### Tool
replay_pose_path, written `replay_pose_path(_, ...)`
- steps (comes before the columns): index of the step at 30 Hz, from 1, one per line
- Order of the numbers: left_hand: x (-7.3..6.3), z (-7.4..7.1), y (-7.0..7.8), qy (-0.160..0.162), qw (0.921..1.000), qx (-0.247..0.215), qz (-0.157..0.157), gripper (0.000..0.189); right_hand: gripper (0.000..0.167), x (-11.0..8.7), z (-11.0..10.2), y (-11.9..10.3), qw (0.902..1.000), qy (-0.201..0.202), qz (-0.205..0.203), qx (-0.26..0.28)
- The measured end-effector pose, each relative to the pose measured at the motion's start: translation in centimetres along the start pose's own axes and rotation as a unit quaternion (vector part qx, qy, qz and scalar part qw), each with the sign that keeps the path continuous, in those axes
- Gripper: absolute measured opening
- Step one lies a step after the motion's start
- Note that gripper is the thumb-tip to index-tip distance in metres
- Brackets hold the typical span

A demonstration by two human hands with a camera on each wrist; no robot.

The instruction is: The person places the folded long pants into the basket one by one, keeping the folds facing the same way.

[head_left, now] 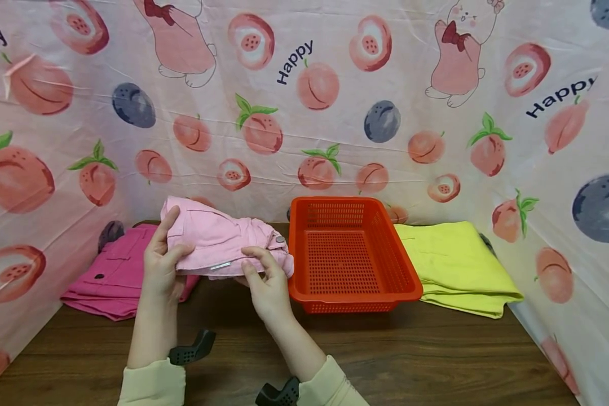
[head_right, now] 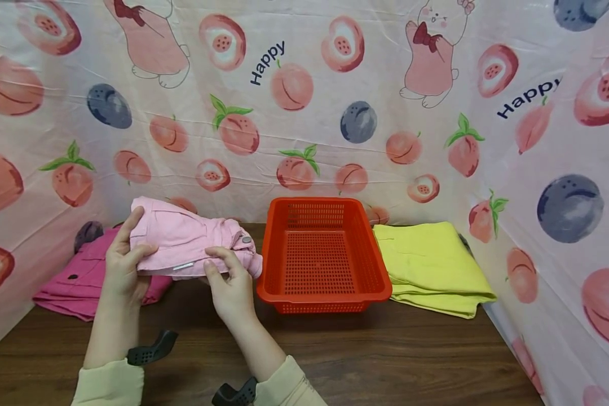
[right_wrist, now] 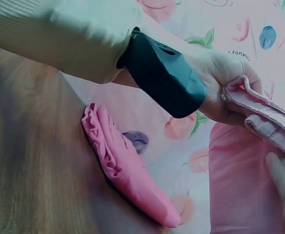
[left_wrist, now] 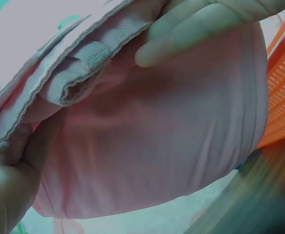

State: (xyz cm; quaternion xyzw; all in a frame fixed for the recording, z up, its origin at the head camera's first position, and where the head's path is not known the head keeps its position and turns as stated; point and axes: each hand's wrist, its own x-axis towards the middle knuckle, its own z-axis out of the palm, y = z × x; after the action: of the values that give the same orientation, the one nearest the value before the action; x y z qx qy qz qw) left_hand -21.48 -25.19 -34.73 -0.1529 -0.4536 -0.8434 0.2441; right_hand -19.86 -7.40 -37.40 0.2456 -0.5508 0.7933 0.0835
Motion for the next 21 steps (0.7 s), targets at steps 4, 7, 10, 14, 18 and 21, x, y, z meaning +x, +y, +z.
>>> replay_pose_path(4,-0.2,0.8,0.2,-0.003,0.9998,-0.013,0.014,0.074,0.018,-0.3,0.2,-2.3,0.9978,0.026,-0.034,-0.050)
replay_pose_path(7,-0.4,1.4,0.3,-0.008,0.9995,-0.023,0.021,0.073,0.015,-0.4,0.2,-3.3,0.9936,0.048,-0.056,-0.085)
replay_pose_path(10,-0.6,2.1,0.4,-0.015,0.9989,-0.036,0.025,0.073,0.013,-0.3,-0.1,-2.9,0.9918,0.064,-0.068,-0.087)
replay_pose_path(14,-1.0,3.1,0.6,-0.034,0.9973,-0.054,0.037,0.074,0.010,0.1,-0.7,-1.7,0.9889,0.096,-0.094,-0.064)
replay_pose_path(18,-1.4,4.1,0.5,-0.048,0.9963,-0.049,0.052,0.074,0.011,0.2,-0.9,-1.8,0.9821,0.140,-0.120,-0.037)
replay_pose_path(21,-1.6,4.7,0.3,-0.057,0.9958,-0.038,0.061,0.076,0.012,0.3,-1.1,-2.0,0.9753,0.175,-0.132,-0.026)
